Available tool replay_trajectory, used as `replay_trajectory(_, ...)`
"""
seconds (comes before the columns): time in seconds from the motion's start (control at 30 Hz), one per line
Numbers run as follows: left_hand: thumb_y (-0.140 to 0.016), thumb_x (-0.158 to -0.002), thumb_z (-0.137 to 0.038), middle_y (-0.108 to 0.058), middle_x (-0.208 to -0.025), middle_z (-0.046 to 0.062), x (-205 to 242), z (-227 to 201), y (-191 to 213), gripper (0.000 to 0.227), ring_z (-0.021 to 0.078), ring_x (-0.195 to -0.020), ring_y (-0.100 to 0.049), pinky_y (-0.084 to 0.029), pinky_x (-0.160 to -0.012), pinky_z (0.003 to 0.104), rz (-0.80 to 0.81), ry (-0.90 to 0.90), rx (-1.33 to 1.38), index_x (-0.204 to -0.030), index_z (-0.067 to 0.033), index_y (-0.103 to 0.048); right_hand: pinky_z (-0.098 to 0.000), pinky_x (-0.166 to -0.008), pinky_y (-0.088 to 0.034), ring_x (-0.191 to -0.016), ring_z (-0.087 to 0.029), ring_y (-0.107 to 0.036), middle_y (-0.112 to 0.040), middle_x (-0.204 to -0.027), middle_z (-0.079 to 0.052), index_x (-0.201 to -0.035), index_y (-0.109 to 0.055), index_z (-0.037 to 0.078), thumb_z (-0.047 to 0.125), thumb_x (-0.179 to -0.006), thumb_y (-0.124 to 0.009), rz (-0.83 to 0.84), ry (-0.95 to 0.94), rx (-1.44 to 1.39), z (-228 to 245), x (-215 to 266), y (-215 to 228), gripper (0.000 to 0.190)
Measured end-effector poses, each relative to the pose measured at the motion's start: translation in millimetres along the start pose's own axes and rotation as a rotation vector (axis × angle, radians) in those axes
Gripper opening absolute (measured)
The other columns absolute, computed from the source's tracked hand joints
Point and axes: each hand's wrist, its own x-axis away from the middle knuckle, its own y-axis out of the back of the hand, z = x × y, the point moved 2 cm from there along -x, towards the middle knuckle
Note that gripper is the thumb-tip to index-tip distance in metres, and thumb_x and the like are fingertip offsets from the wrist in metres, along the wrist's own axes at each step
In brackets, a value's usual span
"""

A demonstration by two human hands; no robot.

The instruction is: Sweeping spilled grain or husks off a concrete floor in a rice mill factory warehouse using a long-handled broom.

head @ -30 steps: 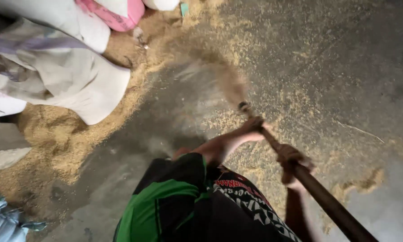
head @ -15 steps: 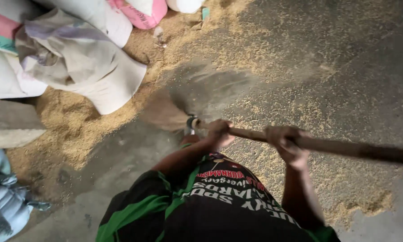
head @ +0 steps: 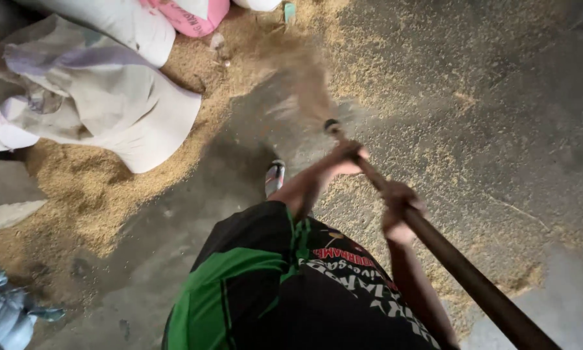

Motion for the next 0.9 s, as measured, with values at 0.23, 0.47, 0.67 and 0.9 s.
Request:
replay_trajectory(0.23,-0.07,-0.077,-0.007,-0.067,-0.071,0.003,19,-86,56,0.007,0.0162,-0.069,-0.065,-0.053,-0.072,0.037,-0.01,-0.068,0.185,-0.076,-0.0133,-0.068,-0.0294,-0.061,-0.048,-0.062,-0.016,-0.053,-0.054,-0.068,-0.004,-0.093,-0.052,0.01,0.026,-0.117,-0.045,-0.007,-0.249,-0.181,86,-56,41,0.03)
replay_trajectory(0.47,-0.075,-0.078,-0.027,-0.068,-0.071,0.009,80,22,74,0.012,0.0282,-0.073,-0.07,-0.055,-0.068,0.047,0.014,0.058,-0.014,-0.076,-0.0156,-0.07,-0.0323,-0.064,-0.048,-0.056,-0.011,-0.047,-0.043,-0.059,0.005,-0.075,-0.052,0.018,0.038,-0.108,-0.052,-0.085,-0.322,-0.227,16,-84,-25,0.038)
replay_trajectory(0.67,-0.072,-0.07,-0.02,-0.071,-0.074,0.01,18,126,22,0.006,0.0314,-0.075,-0.071,-0.054,-0.064,0.048,0.071,0.187,-0.032,-0.073,-0.0156,-0.07,-0.0418,-0.09,-0.045,-0.077,-0.019,-0.047,-0.05,-0.079,0.0,-0.086,-0.053,0.018,0.027,-0.108,-0.059,-0.295,-0.591,-0.162,-118,-22,-13,0.025)
replay_trajectory(0.9,-0.07,-0.074,-0.019,-0.069,-0.078,0.013,-52,133,84,0.008,0.0321,-0.078,-0.068,-0.052,-0.064,0.051,0.089,-0.009,-0.177,-0.074,-0.0107,-0.071,-0.045,-0.076,-0.054,-0.069,-0.018,-0.058,-0.06,-0.075,-0.002,-0.091,-0.057,0.012,0.024,-0.108,-0.059,-0.218,-0.311,-0.016,-148,-55,-50,0.021)
